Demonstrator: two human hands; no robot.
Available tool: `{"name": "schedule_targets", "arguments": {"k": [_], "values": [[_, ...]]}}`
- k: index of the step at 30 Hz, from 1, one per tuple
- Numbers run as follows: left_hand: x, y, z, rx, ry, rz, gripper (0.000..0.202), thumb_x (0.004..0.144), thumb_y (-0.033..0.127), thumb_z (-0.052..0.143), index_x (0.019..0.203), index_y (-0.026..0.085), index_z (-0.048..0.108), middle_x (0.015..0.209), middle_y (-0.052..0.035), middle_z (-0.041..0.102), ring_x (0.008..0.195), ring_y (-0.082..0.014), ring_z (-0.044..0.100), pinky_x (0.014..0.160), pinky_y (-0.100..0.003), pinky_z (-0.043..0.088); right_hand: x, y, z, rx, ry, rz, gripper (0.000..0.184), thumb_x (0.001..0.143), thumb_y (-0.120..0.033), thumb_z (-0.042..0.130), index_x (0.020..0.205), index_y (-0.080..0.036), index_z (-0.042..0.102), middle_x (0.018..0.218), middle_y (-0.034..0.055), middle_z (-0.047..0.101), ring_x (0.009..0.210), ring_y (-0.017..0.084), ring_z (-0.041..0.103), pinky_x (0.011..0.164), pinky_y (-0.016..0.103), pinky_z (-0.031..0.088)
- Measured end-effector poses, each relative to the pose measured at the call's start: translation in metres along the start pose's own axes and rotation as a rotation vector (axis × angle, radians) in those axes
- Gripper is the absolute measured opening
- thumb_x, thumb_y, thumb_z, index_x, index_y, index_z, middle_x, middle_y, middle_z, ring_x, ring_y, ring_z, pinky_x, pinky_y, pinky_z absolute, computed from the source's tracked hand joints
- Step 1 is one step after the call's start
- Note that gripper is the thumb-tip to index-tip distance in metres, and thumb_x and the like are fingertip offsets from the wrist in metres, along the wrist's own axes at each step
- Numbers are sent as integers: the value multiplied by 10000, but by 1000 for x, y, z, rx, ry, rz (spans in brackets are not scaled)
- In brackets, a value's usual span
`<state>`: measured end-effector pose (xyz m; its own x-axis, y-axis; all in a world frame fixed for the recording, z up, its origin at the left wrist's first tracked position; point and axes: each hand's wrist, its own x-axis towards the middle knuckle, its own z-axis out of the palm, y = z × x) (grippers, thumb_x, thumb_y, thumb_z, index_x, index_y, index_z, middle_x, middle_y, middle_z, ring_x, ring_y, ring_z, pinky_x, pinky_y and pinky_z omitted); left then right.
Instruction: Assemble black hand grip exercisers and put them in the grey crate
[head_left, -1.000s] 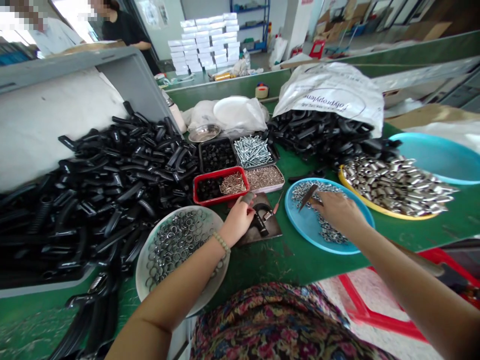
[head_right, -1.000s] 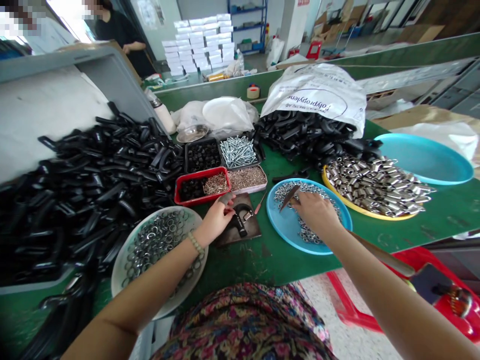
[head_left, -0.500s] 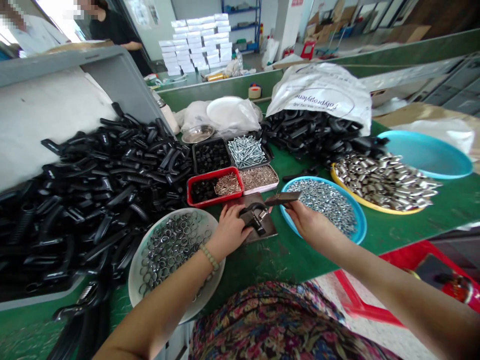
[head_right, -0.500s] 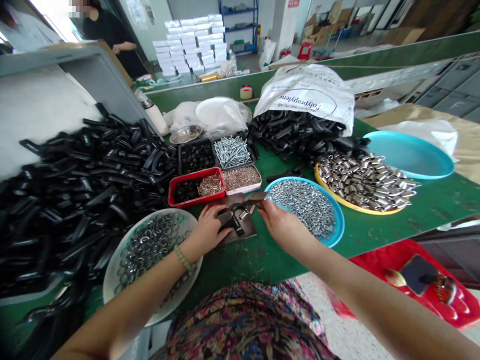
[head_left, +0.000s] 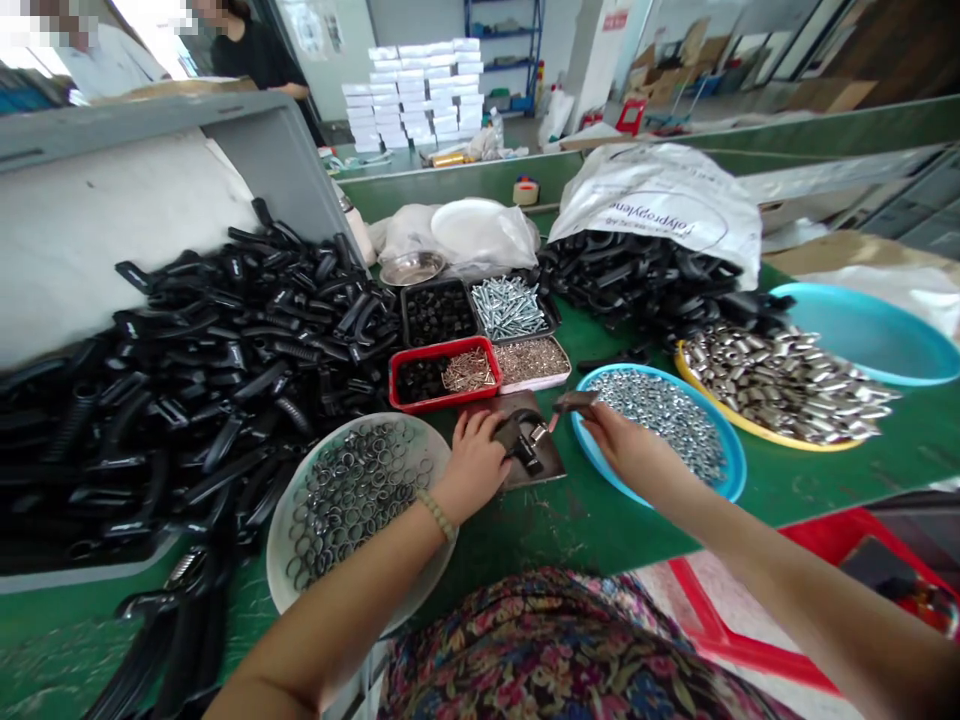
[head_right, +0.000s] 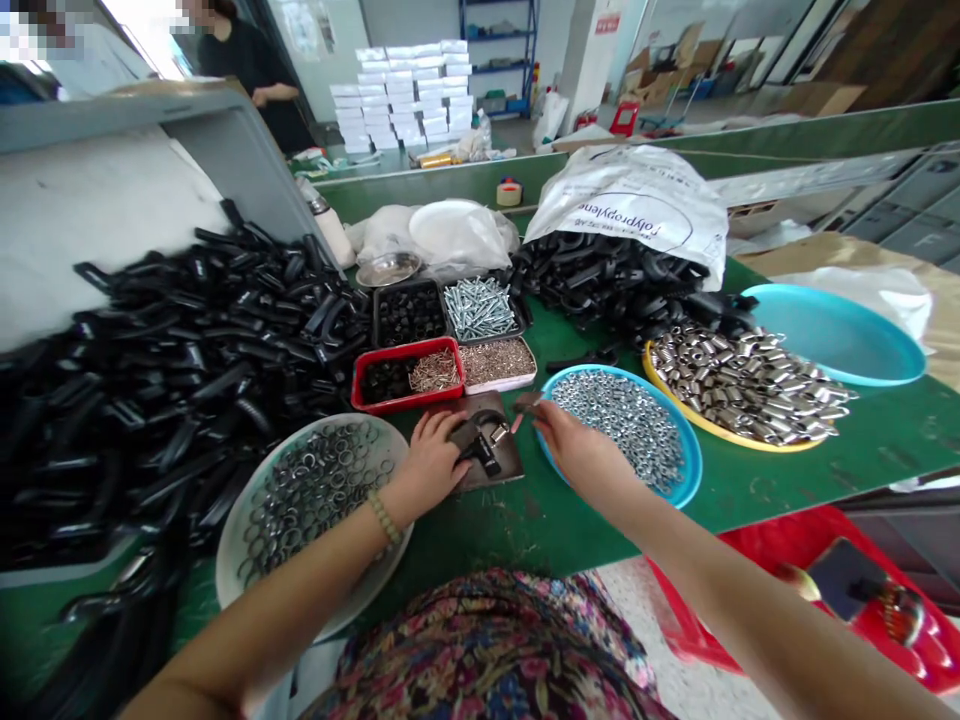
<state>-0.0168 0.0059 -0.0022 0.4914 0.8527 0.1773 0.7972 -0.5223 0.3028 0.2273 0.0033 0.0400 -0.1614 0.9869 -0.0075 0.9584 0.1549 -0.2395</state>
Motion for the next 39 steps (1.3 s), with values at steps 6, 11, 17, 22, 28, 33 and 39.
{"name": "schedule_targets", "arguments": {"k": [6, 11, 17, 22, 28, 33, 39], "values": [[-4, 14, -2, -38, -148, 25, 410, 904, 108, 354, 1289, 151, 487, 1133, -117, 574, 1059, -247, 504, 917, -393, 430, -4, 91, 9, -370, 215, 195, 384, 949, -361, 345, 1195, -160, 559, 1036, 154, 626, 820, 287, 604, 655, 378, 445], [9, 18, -18, -524, -188, -257, 272, 919, 255, 419, 1108, 145, 581, 1030, -102, 620, 958, -218, 580, 886, -356, 453, 42, 68, 0, -309, 269, -95, 335, 946, -332, 392, 1129, -189, 633, 1081, 125, 614, 990, 267, 521, 824, 367, 400], [2, 10, -22, -336, -301, -423, 245, 919, 246, 407, 853, 133, 615, 870, -99, 654, 847, -212, 617, 795, -338, 467, 133, -3, 4, -300, 65, -250, 242, 912, -280, 468, 984, -159, 665, 1009, 140, 639, 997, 262, 518, 768, 319, 379], [25, 0, -36, 75, -208, -179, 280, 907, 359, 463, 828, 155, 638, 906, -100, 643, 897, -227, 589, 835, -341, 439, 156, -12, 20, -263, 49, -270, 199, 893, -194, 464, 922, -127, 650, 991, 159, 648, 995, 254, 531, 786, 324, 366], [146, -11, -26, 177, -64, -145, 255, 921, 239, 426, 910, 153, 666, 1041, -111, 639, 1053, -250, 503, 880, -394, 370, 163, -7, 18, -172, 62, -278, 191, 861, -194, 473, 955, -121, 623, 952, 144, 663, 926, 237, 570, 776, 305, 388], [182, -14, -6, 149, -71, -157, 249, 910, 202, 440, 876, 135, 677, 950, -121, 664, 1017, -247, 521, 887, -424, 331, 146, 1, 10, -15, 77, -298, 221, 891, -161, 407, 986, -126, 604, 933, 93, 674, 870, 176, 607, 764, 256, 429], [175, -22, -4, 63, -19, -151, 242, 913, 219, 441, 901, 144, 671, 1012, -121, 658, 1029, -255, 542, 902, -428, 336, 76, -9, 26, 372, -16, -412, 175, 917, -267, 446, 931, -186, 600, 855, 35, 658, 748, 148, 614, 690, 259, 481]]}}
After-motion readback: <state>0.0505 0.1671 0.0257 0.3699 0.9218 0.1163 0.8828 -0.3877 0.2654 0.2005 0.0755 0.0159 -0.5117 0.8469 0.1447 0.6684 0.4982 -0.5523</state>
